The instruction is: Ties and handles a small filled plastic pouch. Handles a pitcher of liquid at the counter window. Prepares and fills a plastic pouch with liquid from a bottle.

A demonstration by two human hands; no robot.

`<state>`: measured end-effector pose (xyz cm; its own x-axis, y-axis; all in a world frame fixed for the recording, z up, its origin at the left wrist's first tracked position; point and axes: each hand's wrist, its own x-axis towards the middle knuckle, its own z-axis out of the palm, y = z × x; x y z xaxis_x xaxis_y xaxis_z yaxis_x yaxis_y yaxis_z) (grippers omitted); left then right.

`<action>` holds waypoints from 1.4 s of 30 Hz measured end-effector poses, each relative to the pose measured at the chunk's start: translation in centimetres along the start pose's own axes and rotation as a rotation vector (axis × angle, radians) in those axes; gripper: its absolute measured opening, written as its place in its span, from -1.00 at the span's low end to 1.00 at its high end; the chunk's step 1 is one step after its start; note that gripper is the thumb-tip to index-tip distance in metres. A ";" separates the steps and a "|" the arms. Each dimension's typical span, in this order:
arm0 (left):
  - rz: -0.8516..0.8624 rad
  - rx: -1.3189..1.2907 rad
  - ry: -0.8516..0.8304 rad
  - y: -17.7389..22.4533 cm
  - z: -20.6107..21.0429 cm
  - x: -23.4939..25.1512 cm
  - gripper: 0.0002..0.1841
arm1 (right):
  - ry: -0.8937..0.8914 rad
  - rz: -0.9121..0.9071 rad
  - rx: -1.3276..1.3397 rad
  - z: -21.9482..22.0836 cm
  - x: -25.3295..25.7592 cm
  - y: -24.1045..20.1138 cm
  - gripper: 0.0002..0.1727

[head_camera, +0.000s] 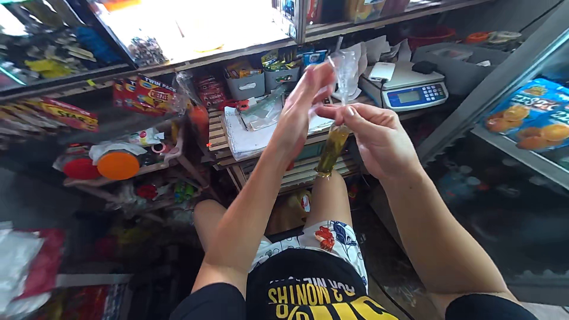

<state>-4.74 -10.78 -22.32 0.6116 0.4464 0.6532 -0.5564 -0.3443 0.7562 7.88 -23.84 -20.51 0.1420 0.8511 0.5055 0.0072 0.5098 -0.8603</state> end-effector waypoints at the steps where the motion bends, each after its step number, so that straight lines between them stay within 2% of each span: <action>1: -0.085 -0.094 -0.041 -1.8 -0.4 -1.9 -0.35 | -0.008 0.014 0.044 -0.3 0.1 -0.2 -0.63; 3: -0.443 -0.304 0.010 -2.1 2.1 -6.0 -0.22 | 0.002 0.075 0.164 -0.5 0.4 -0.8 -0.61; 4: -0.572 -0.460 0.012 -2.3 3.5 -7.6 -0.26 | 0.015 0.106 0.224 -0.6 0.6 -0.8 -0.61; 5: -0.625 -0.627 -0.002 -2.5 4.6 -8.8 -0.34 | 0.023 0.119 0.276 -0.8 0.8 -0.7 -0.60; 7: -0.598 -0.894 -0.021 -3.0 5.9 -10.4 -0.52 | 0.021 0.124 0.347 -1.4 0.9 -0.3 -0.58; 9: -0.507 -0.949 0.003 -3.1 6.1 -11.3 -0.64 | 0.017 0.121 0.334 -1.8 0.4 0.2 -0.60; 11: -0.376 -0.636 0.166 -2.8 6.3 -11.9 -0.66 | 0.045 0.116 0.245 -2.0 -0.5 0.7 -0.66; 13: -0.175 -0.090 0.388 -3.4 6.5 -12.3 -0.61 | 0.104 0.096 0.139 -1.7 -1.6 1.7 -0.68; 14: -0.117 0.110 0.470 -4.0 6.4 -12.5 -0.59 | 0.124 0.094 0.122 -1.4 -2.1 2.5 -0.69; 15: -0.140 0.203 0.499 -4.3 6.2 -12.7 -0.56 | 0.129 0.105 0.146 -1.0 -2.5 3.2 -0.69; 16: -0.230 0.180 0.454 -4.4 6.0 -12.9 -0.52 | 0.134 0.133 0.189 -0.8 -3.0 4.0 -0.69; 17: -0.340 0.031 0.348 -4.2 5.8 -13.3 -0.52 | 0.140 0.172 0.233 -0.7 -3.3 4.6 -0.69; 19: -0.516 -0.413 0.108 -4.4 5.8 -14.4 -0.63 | 0.148 0.257 0.326 -0.9 -3.8 5.6 -0.69; 20: -0.584 -0.601 0.017 -4.8 5.9 -14.9 -0.47 | 0.138 0.287 0.360 -1.2 -3.9 6.0 -0.69; 21: -0.649 -0.697 -0.007 -4.8 6.1 -15.1 -0.32 | 0.126 0.300 0.372 -1.6 -4.1 6.4 -0.70; 22: -0.690 -0.710 0.017 -4.8 6.4 -15.2 -0.29 | 0.125 0.295 0.364 -1.8 -4.4 6.5 -0.71; 24: -0.625 -0.513 0.078 -5.1 6.7 -15.4 -0.49 | 0.138 0.256 0.318 -2.0 -5.2 6.4 -0.73; 26: -0.419 -0.100 0.152 -5.6 6.9 -15.4 -0.70 | 0.168 0.204 0.284 -2.1 -6.0 6.4 -0.73; 27: -0.304 0.130 0.205 -6.0 7.0 -15.2 -0.74 | 0.191 0.186 0.271 -2.1 -6.4 6.5 -0.73; 28: -0.227 0.310 0.256 -6.3 7.2 -15.0 -0.70 | 0.212 0.174 0.262 -2.0 -6.8 6.7 -0.73; 30: -0.195 0.464 0.279 -6.7 7.5 -14.9 -0.61 | 0.229 0.160 0.257 -2.1 -7.4 7.3 -0.73; 32: -0.321 0.314 0.168 -6.5 7.6 -15.0 -0.60 | 0.222 0.160 0.262 -2.3 -8.0 7.9 -0.73; 34: -0.537 -0.087 0.011 -6.3 7.7 -15.2 -0.58 | 0.199 0.159 0.251 -2.7 -8.6 8.6 -0.74; 37: -0.596 -0.526 -0.176 -7.5 7.8 -16.7 -0.51 | 0.155 0.106 0.225 -3.4 -9.8 9.4 -0.72; 38: -0.598 -0.576 -0.204 -7.8 7.8 -17.1 -0.41 | 0.150 0.095 0.213 -3.7 -10.3 9.6 -0.71; 40: -0.662 -0.465 -0.175 -7.7 8.1 -17.1 -0.34 | 0.179 0.077 0.203 -4.1 -11.1 10.0 -0.72; 42: -0.644 -0.289 -0.133 -7.8 8.3 -16.8 -0.46 | 0.236 0.072 0.201 -4.3 -11.7 10.5 -0.74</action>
<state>-5.98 -22.47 -38.84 0.9217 0.3765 0.0934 -0.1771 0.1941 0.9649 10.60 -28.95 -35.73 0.3606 0.8453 0.3943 -0.2038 0.4840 -0.8510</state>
